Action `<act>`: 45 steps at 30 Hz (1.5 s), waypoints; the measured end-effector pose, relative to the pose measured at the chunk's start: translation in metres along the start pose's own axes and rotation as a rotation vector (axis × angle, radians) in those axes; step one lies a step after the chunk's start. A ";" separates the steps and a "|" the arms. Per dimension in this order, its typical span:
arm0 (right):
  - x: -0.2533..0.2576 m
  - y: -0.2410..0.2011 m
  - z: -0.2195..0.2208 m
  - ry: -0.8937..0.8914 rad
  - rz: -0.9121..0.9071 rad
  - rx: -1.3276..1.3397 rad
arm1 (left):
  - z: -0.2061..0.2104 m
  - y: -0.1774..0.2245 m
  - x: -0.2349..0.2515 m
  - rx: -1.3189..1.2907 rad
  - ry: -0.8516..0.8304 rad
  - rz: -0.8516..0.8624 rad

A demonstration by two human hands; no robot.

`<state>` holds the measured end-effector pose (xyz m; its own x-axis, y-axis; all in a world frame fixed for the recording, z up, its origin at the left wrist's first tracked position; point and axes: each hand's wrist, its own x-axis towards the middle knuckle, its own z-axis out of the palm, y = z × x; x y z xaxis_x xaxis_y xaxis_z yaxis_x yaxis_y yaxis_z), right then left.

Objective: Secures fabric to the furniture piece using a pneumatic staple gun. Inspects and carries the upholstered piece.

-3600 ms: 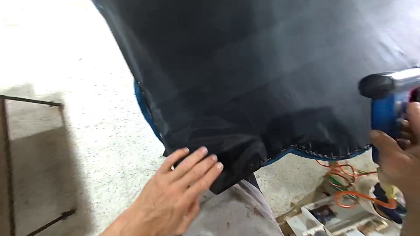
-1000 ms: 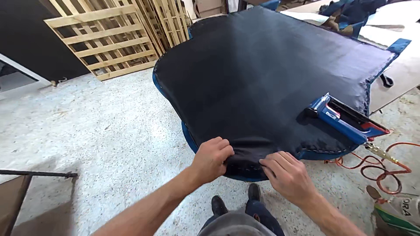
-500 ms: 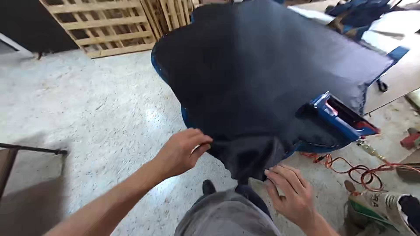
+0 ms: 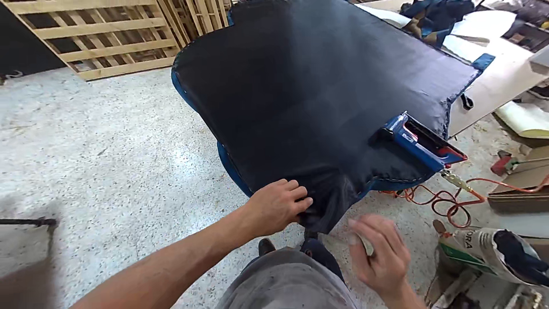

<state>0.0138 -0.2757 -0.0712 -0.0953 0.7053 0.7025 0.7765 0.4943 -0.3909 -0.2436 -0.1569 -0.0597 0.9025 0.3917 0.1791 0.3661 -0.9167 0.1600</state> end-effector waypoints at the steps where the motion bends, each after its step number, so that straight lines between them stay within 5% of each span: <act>1: 0.016 -0.002 0.001 -0.087 -0.003 -0.029 | 0.002 -0.001 0.001 -0.015 0.042 0.024; 4: 0.036 0.005 0.023 -0.396 -0.123 -0.093 | 0.008 0.002 0.001 -0.106 0.190 0.034; 9: 0.007 0.042 0.049 -0.233 -0.348 0.028 | 0.025 0.010 -0.010 -0.099 0.298 -0.029; 17: 0.029 0.035 0.025 -0.485 -0.167 0.215 | 0.002 0.018 -0.006 -0.202 0.170 -0.223; 24: 0.064 0.028 0.035 -0.616 -0.195 -0.014 | -0.005 0.017 0.000 -0.053 0.012 -0.205; 32: 0.085 0.040 0.034 -0.608 -0.117 -0.044 | 0.003 -0.006 0.004 -0.189 0.311 -0.276; 37: 0.090 0.026 0.029 -0.194 -0.301 -0.188 | -0.012 -0.003 0.006 -0.012 0.560 -0.106; 42: 0.055 0.033 0.041 -0.309 -0.251 -0.177 | 0.013 0.002 -0.007 0.052 0.519 0.018; 45: 0.051 0.041 0.042 -0.220 -0.330 -0.158 | 0.021 0.003 -0.011 0.065 0.504 0.042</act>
<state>0.0151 -0.1980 -0.0762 -0.4715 0.6226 0.6246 0.7667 0.6394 -0.0585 -0.2477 -0.1651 -0.0813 0.7012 0.3289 0.6326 0.3597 -0.9292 0.0844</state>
